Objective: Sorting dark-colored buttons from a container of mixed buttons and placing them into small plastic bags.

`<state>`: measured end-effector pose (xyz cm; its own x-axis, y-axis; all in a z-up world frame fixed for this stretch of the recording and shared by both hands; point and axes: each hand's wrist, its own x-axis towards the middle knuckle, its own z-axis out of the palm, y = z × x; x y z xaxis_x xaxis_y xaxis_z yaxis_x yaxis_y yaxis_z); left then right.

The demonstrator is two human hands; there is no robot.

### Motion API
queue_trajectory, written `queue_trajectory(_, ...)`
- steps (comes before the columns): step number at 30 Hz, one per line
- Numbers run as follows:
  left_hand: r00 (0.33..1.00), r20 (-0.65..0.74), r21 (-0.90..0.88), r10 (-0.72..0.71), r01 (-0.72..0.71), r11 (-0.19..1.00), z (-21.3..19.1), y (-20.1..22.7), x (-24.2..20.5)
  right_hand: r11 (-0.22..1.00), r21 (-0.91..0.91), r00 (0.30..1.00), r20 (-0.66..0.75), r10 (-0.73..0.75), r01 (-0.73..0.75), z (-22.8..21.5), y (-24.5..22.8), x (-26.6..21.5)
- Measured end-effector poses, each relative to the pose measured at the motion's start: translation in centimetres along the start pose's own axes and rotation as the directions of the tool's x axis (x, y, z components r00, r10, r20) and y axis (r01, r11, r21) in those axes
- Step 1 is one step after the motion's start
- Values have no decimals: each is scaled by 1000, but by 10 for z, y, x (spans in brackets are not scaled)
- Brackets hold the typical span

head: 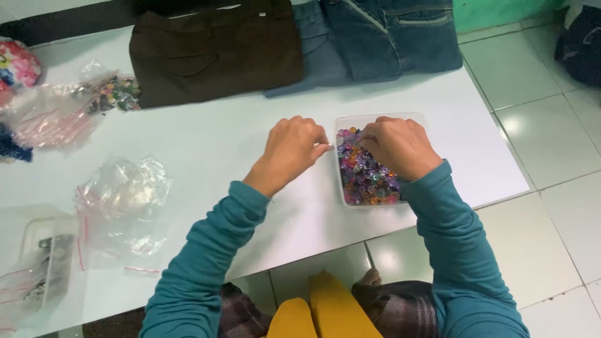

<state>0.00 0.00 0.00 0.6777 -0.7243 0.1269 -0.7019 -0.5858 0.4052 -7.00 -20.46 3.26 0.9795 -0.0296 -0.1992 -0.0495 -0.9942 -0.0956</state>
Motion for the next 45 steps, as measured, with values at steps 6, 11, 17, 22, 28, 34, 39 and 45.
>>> queue_trajectory(6, 948, 136, -53, -288, 298, 953, -51, -38, -58, 970, -2, 967, -72, -243, 243, 22, -70, 18)
queue_trajectory(11, 931, 120, 24, -344, 344, 939, -9, -86, -76, 924, -193, 940, -22, -341, 331, 76, -122, 44)
queue_trajectory(17, 935, 88, 78, -344, 338, 938, 38, -118, -87, 878, -352, 936, -16, -351, 323, 130, -142, 78)
queue_trajectory(22, 939, 84, 62, -333, 328, 943, 49, -120, -89, 875, -365, 944, 31, -330, 318, 137, -149, 84)
queue_trajectory(28, 945, 59, 82, -322, 317, 945, 30, -108, -77, 903, -319, 956, 33, -292, 287, 101, -144, 70)
queue_trajectory(34, 976, -116, -52, -185, 180, 982, 9, -57, -56, 975, -125, 983, 21, -182, 183, 25, -96, 44)
queue_trajectory(39, 979, -204, -92, -10, -9, 996, 24, -19, -29, 997, -66, 996, 72, 47, -42, 1, -27, 25)
queue_trajectory(45, 971, -226, 89, 72, -53, 995, 72, -5, 8, 979, -181, 990, 87, 107, -90, 63, 31, 43)
